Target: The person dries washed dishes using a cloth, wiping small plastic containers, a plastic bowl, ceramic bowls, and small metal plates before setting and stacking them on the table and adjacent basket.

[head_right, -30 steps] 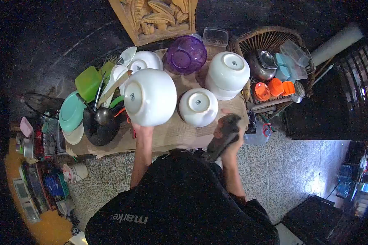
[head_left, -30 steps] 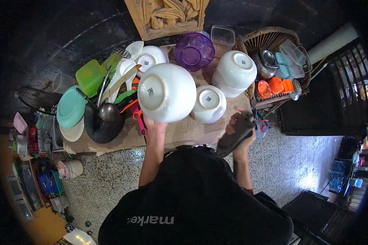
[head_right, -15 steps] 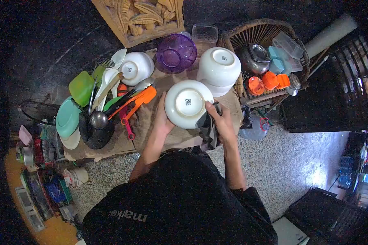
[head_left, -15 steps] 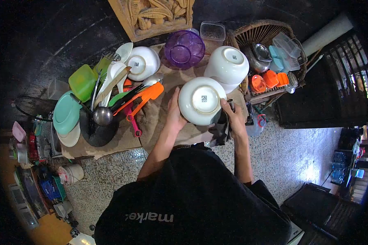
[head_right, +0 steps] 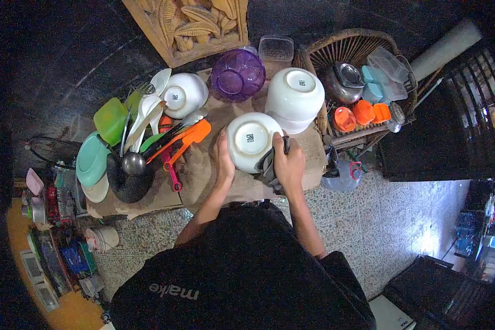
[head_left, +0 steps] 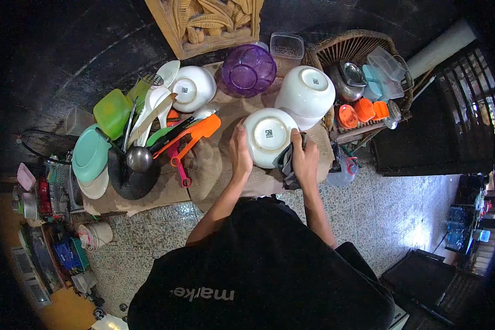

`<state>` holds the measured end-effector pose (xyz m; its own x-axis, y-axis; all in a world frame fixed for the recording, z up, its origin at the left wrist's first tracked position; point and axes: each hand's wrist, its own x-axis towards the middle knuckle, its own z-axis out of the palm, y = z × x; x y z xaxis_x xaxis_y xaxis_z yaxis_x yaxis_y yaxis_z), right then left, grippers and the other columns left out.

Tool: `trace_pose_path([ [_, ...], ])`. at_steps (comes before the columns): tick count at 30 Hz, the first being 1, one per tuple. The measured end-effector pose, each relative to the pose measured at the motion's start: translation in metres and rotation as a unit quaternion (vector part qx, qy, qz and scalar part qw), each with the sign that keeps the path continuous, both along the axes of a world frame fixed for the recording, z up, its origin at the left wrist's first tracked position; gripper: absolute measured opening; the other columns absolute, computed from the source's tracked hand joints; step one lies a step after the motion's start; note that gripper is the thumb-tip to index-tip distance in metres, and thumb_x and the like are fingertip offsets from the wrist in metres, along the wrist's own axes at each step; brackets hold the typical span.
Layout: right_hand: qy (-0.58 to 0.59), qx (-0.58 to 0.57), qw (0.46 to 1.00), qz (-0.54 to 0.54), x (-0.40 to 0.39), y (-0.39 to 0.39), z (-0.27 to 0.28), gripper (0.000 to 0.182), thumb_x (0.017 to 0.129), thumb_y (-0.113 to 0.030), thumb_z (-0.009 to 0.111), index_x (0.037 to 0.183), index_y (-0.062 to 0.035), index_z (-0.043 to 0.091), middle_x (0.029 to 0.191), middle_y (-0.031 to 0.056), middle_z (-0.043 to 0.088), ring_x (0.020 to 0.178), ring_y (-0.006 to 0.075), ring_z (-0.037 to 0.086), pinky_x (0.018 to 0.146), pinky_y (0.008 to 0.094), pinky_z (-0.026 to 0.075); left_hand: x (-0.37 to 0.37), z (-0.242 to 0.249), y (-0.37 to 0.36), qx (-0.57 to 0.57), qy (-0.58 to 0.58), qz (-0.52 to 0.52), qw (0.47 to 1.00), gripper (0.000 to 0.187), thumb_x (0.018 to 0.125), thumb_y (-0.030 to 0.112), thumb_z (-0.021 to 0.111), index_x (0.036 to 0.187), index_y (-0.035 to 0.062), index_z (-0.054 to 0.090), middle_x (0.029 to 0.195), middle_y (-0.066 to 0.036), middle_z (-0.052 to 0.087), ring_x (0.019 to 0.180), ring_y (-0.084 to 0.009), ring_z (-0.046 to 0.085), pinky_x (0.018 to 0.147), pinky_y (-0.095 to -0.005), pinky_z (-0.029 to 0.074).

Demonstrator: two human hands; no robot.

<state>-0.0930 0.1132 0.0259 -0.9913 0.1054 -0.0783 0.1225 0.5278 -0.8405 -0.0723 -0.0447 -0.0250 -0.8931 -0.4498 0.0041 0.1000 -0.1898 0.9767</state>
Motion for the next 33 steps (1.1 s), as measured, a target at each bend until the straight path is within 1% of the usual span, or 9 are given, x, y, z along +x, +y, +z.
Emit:
trace_pose_path([
  [1, 0.000, 0.000, 1.000, 0.000, 0.000, -0.001, -0.002, 0.059, 0.092, -0.047, 0.054, 0.100, 0.0102, 0.064, 0.082, 0.0304, 0.063, 0.081, 0.0416, 0.064, 0.075, 0.0475, 0.046, 0.001, 0.001, 0.002, 0.020, 0.001, 0.006, 1.000, 0.061, 0.100, 0.047, 0.037, 0.128, -0.0048, 0.052, 0.121, -0.017, 0.058, 0.113, -0.0252, 0.054, 0.098, -0.0356, 0.039],
  [3, 0.082, -0.031, 0.996, -0.010, 0.001, -0.003, -0.009, 0.056, 0.093, -0.045, 0.053, 0.107, 0.0080, 0.063, 0.099, 0.0281, 0.063, 0.094, 0.0414, 0.062, 0.083, 0.0457, 0.046, 0.000, -0.002, 0.002, 0.039, 0.002, 0.011, 0.999, 0.060, 0.100, 0.046, 0.037, 0.126, -0.0054, 0.053, 0.120, -0.017, 0.059, 0.111, -0.0244, 0.055, 0.097, -0.0352, 0.040],
  [4, 0.082, -0.031, 0.996, -0.011, 0.001, -0.003, -0.009, 0.056, 0.093, -0.045, 0.053, 0.107, 0.0080, 0.063, 0.099, 0.0281, 0.063, 0.094, 0.0414, 0.062, 0.083, 0.0457, 0.046, -0.002, -0.009, 0.001, 0.035, 0.006, 0.011, 0.999, 0.058, 0.100, 0.044, 0.036, 0.125, -0.0055, 0.054, 0.119, -0.017, 0.059, 0.110, -0.0242, 0.055, 0.097, -0.0352, 0.040],
  [6, 0.047, -0.047, 0.998, -0.009, 0.001, -0.003, -0.011, 0.056, 0.093, -0.044, 0.052, 0.111, 0.0075, 0.062, 0.111, 0.0254, 0.060, 0.102, 0.0404, 0.059, 0.088, 0.0439, 0.044, -0.004, -0.017, 0.000, 0.030, 0.011, 0.012, 0.999, 0.056, 0.100, 0.042, 0.036, 0.123, -0.0055, 0.055, 0.119, -0.017, 0.059, 0.110, -0.0240, 0.056, 0.097, -0.0352, 0.040],
  [19, 0.005, -0.082, 0.996, -0.030, -0.008, 0.000, -0.035, 0.062, 0.091, -0.048, 0.055, 0.116, 0.0080, 0.060, 0.114, 0.0261, 0.057, 0.107, 0.0387, 0.057, 0.093, 0.0430, 0.042, -0.011, -0.016, 0.006, 0.032, -0.023, 0.030, 0.999, 0.055, 0.101, 0.038, 0.028, 0.123, -0.0042, 0.055, 0.119, -0.015, 0.060, 0.110, -0.0238, 0.056, 0.097, -0.0345, 0.040],
  [25, -0.009, -0.105, 0.994, -0.043, -0.007, 0.007, -0.033, 0.065, 0.092, -0.049, 0.054, 0.125, 0.0066, 0.055, 0.123, 0.0254, 0.056, 0.114, 0.0323, 0.055, 0.100, 0.0390, 0.039, -0.009, -0.018, 0.000, 0.024, -0.018, -0.005, 1.000, 0.057, 0.100, 0.042, 0.033, 0.126, -0.0039, 0.054, 0.121, -0.015, 0.059, 0.113, -0.0241, 0.055, 0.099, -0.0342, 0.039],
  [27, -0.080, -0.230, 0.967, 0.071, -0.009, 0.019, -0.038, 0.061, 0.097, -0.044, 0.049, 0.133, 0.0053, 0.049, 0.130, 0.0224, 0.054, 0.120, 0.0278, 0.051, 0.104, 0.0367, 0.035, -0.008, -0.019, -0.002, 0.005, -0.020, -0.011, 1.000, 0.058, 0.100, 0.043, 0.035, 0.127, -0.0040, 0.053, 0.123, -0.015, 0.058, 0.114, -0.0243, 0.054, 0.099, -0.0340, 0.038],
  [30, -0.039, -0.209, 0.972, 0.100, -0.002, 0.020, -0.041, 0.056, 0.100, -0.038, 0.045, 0.137, 0.0049, 0.045, 0.131, 0.0202, 0.054, 0.123, 0.0252, 0.049, 0.106, 0.0352, 0.032, -0.007, -0.023, -0.001, -0.025, -0.009, 0.003, 1.000, 0.058, 0.098, 0.045, 0.041, 0.128, -0.0045, 0.052, 0.125, -0.016, 0.057, 0.116, -0.0241, 0.053, 0.101, -0.0338, 0.037],
  [33, 0.025, -0.245, 0.965, 0.089, 0.004, 0.004, -0.045, 0.052, 0.101, -0.033, 0.043, 0.138, 0.0034, 0.045, 0.130, 0.0195, 0.055, 0.123, 0.0254, 0.048, 0.106, 0.0357, 0.032, -0.004, -0.015, 0.000, -0.052, -0.007, 0.017, 0.998, 0.054, 0.098, 0.040, 0.041, 0.126, -0.0045, 0.054, 0.124, -0.017, 0.057, 0.117, -0.0246, 0.051, 0.102, -0.0352, 0.036],
])
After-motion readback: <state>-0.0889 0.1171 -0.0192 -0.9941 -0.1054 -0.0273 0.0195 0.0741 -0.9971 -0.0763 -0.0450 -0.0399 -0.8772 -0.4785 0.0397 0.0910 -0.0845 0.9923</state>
